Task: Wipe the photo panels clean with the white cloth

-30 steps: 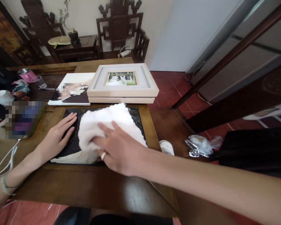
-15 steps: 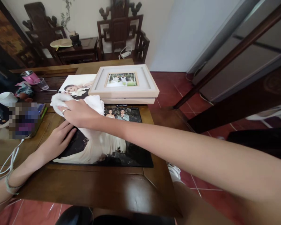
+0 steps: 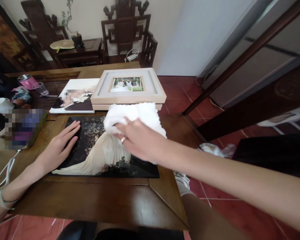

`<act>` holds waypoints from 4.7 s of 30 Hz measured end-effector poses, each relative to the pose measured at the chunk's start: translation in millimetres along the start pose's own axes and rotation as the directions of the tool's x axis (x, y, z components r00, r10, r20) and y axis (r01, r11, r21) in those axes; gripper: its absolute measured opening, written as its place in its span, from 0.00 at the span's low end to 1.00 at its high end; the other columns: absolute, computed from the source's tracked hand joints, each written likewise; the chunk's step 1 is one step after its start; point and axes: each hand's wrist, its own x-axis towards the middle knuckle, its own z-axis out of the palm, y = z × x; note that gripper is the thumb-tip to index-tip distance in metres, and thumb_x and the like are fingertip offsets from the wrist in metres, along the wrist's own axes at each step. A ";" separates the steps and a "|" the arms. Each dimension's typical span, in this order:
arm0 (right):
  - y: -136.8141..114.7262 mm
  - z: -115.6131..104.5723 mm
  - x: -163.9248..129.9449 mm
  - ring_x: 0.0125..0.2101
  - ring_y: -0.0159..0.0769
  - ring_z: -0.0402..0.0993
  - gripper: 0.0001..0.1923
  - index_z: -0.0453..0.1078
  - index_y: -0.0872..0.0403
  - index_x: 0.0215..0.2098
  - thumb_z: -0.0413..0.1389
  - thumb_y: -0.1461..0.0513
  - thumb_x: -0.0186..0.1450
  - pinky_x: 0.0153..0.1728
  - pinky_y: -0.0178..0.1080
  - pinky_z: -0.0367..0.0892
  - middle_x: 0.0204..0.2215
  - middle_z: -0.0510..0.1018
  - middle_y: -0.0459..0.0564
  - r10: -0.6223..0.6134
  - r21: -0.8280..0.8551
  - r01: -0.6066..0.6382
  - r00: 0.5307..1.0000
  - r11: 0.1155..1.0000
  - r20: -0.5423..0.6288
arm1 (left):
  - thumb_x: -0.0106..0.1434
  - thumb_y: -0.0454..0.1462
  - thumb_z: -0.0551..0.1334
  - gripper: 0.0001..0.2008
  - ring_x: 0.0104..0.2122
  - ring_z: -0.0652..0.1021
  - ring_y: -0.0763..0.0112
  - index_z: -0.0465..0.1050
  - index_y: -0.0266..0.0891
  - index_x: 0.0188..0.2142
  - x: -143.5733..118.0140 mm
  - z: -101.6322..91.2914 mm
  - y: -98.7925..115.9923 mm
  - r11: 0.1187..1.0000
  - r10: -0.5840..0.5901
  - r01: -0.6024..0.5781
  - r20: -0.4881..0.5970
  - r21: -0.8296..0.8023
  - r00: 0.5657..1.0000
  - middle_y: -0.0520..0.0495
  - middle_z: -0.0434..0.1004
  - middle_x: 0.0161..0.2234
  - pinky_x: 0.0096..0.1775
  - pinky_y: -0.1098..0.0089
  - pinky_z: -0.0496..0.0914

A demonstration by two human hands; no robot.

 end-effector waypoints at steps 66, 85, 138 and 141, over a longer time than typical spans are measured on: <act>-11.6 9.8 -18.4 0.61 0.57 0.61 0.14 0.74 0.57 0.42 0.50 0.71 0.62 0.56 0.63 0.61 0.50 0.77 0.64 -0.242 -0.032 0.242 0.970 0.970 0.007 | 0.72 0.43 0.46 0.25 0.66 0.58 0.58 0.58 0.34 0.64 -3.0 0.8 -2.3 1.000 0.005 -0.005 0.016 -0.002 1.000 0.39 0.56 0.67 0.66 0.53 0.54; -41.2 29.6 -68.9 0.64 0.59 0.53 0.12 0.75 0.53 0.41 0.55 0.68 0.60 0.60 0.68 0.51 0.61 0.67 0.60 -0.422 0.113 0.418 0.906 0.901 0.015 | 0.72 0.43 0.45 0.26 0.67 0.57 0.61 0.58 0.30 0.64 -1.5 2.7 -1.8 0.999 -0.011 0.010 0.027 0.032 1.000 0.38 0.56 0.67 0.66 0.56 0.53; -28.9 29.9 -51.3 0.65 0.60 0.49 0.13 0.76 0.55 0.42 0.55 0.70 0.60 0.61 0.66 0.48 0.62 0.65 0.62 -0.415 0.039 0.414 0.910 0.909 0.017 | 0.72 0.42 0.45 0.26 0.67 0.56 0.60 0.57 0.30 0.64 -2.3 1.7 -2.7 0.998 -0.001 -0.002 0.049 0.058 0.999 0.38 0.54 0.67 0.66 0.55 0.53; -22.2 23.9 -45.8 0.66 0.58 0.48 0.15 0.75 0.55 0.44 0.54 0.70 0.60 0.61 0.65 0.50 0.63 0.64 0.61 -0.406 0.025 0.405 0.913 0.914 0.050 | 0.72 0.42 0.45 0.26 0.67 0.57 0.60 0.57 0.29 0.64 -2.3 2.0 -3.4 0.998 0.007 -0.010 0.047 0.059 0.999 0.37 0.55 0.67 0.66 0.56 0.53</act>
